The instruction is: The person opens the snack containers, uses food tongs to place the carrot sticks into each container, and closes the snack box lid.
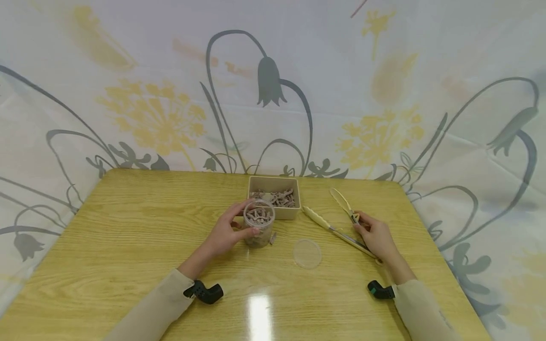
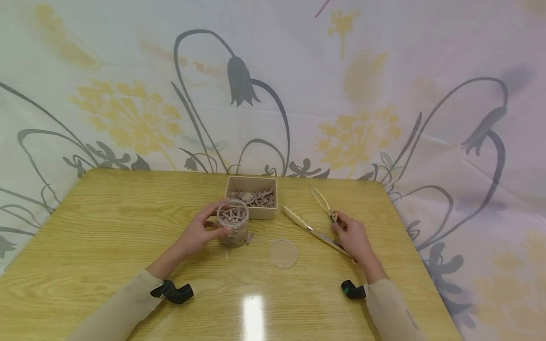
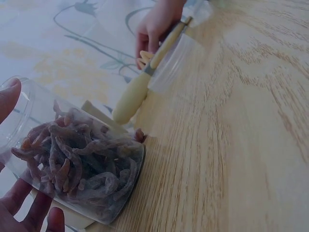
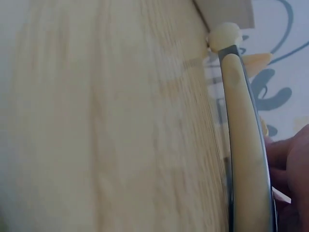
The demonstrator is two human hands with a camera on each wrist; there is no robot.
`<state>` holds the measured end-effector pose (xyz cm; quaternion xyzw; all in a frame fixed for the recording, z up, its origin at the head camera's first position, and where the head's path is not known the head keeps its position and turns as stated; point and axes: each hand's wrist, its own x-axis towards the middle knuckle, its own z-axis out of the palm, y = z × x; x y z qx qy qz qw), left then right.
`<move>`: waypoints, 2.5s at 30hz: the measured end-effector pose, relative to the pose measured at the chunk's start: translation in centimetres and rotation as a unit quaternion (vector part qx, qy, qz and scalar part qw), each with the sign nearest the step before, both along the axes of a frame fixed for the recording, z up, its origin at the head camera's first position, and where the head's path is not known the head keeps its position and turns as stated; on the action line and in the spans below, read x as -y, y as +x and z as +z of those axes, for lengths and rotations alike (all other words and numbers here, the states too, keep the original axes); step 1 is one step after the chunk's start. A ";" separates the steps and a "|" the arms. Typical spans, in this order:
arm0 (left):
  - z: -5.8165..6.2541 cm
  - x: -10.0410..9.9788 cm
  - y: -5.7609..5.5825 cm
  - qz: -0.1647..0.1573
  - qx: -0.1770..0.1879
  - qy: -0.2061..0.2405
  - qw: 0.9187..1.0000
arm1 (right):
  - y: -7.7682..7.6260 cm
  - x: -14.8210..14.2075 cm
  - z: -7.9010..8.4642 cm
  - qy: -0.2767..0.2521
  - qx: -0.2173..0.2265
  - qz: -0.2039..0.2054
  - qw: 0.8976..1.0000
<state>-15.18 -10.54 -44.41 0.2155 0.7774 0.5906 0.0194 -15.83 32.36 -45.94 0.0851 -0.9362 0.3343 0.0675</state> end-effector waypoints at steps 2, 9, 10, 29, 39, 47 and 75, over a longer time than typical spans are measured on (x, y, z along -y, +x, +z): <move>-0.1 0.0 0.0 0.001 0.000 -0.002 1.000 | 0.1 0.1 -0.2 -0.008 0.005 -0.008 1.000; -0.1 -0.1 0.0 0.005 0.009 0.000 1.000 | 0.3 0.4 0.1 -0.017 -0.005 -0.032 0.999; 0.0 -0.1 0.0 0.005 0.011 -0.001 1.000 | 0.3 0.4 0.1 -0.017 -0.009 -0.038 0.999; 0.4 -0.2 0.2 -0.002 0.012 -0.003 1.000 | 2.1 2.5 2.8 -0.123 -0.075 -0.062 0.988; -0.2 0.3 0.2 -0.007 0.004 0.001 1.000 | 4.4 7.3 2.1 -0.151 -0.005 0.085 0.985; -0.2 0.6 0.5 -0.020 0.004 0.017 1.000 | 4.9 9.6 -0.1 -0.179 0.061 0.116 0.975; -0.4 1.1 1.5 -0.150 0.017 0.009 0.988 | 4.7 10.5 -1.3 -0.052 0.069 0.228 0.970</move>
